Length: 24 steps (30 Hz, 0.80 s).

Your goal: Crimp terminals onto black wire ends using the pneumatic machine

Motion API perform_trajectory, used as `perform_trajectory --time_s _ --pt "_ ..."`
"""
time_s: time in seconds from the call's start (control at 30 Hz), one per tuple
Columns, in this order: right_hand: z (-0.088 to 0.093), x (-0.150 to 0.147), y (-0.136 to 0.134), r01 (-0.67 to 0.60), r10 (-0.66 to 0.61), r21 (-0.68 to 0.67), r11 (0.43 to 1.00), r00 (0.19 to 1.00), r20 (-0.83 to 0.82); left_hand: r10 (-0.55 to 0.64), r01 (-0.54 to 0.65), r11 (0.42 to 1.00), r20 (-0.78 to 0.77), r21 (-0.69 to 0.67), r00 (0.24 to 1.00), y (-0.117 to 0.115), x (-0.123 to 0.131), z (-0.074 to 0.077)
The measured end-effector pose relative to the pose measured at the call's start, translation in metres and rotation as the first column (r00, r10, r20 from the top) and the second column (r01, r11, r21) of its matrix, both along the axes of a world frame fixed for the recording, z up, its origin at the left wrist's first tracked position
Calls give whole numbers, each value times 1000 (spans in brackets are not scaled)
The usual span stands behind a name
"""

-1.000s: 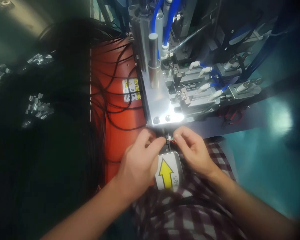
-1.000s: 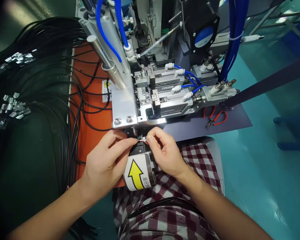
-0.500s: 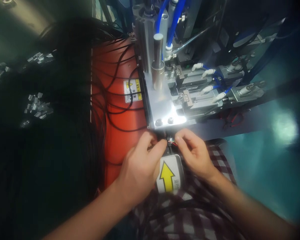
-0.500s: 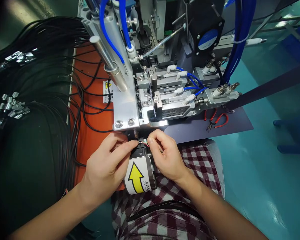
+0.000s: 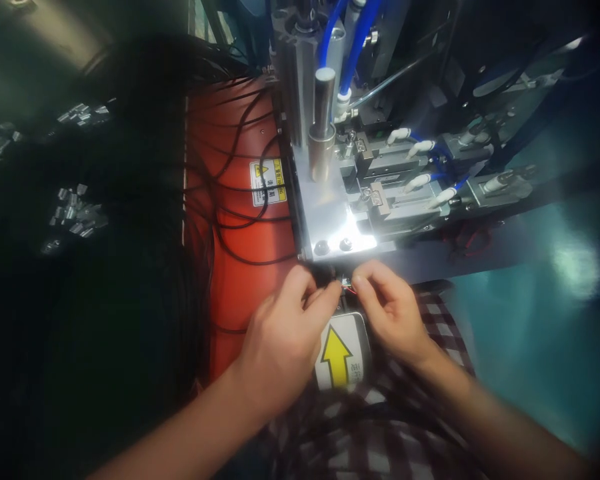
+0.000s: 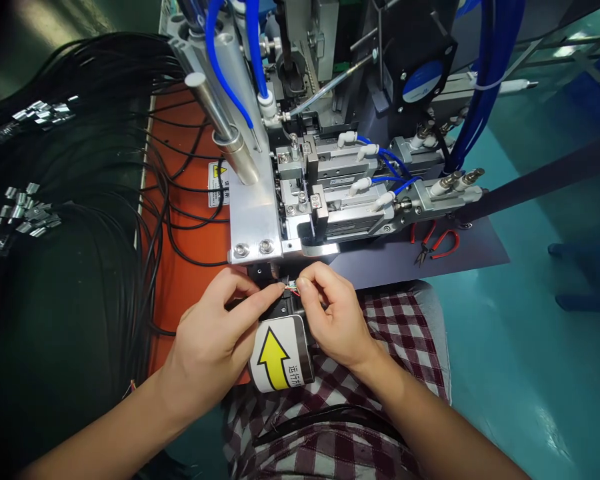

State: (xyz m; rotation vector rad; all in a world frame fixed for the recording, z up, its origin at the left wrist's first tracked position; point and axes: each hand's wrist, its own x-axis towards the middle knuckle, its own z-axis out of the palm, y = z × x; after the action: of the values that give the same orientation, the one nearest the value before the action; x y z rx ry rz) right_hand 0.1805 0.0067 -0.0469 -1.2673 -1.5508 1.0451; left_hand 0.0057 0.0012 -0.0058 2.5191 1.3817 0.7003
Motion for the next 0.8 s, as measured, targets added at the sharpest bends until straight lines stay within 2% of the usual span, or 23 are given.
perform_trajectory --time_s 0.5,0.8 --pt "4 -2 1 -4 3 18 1000 999 39 -16 32 993 -133 113 991 0 3 6" --pt "8 -6 -2 40 -37 -86 995 999 35 -2 21 992 -149 125 989 1 5 6"
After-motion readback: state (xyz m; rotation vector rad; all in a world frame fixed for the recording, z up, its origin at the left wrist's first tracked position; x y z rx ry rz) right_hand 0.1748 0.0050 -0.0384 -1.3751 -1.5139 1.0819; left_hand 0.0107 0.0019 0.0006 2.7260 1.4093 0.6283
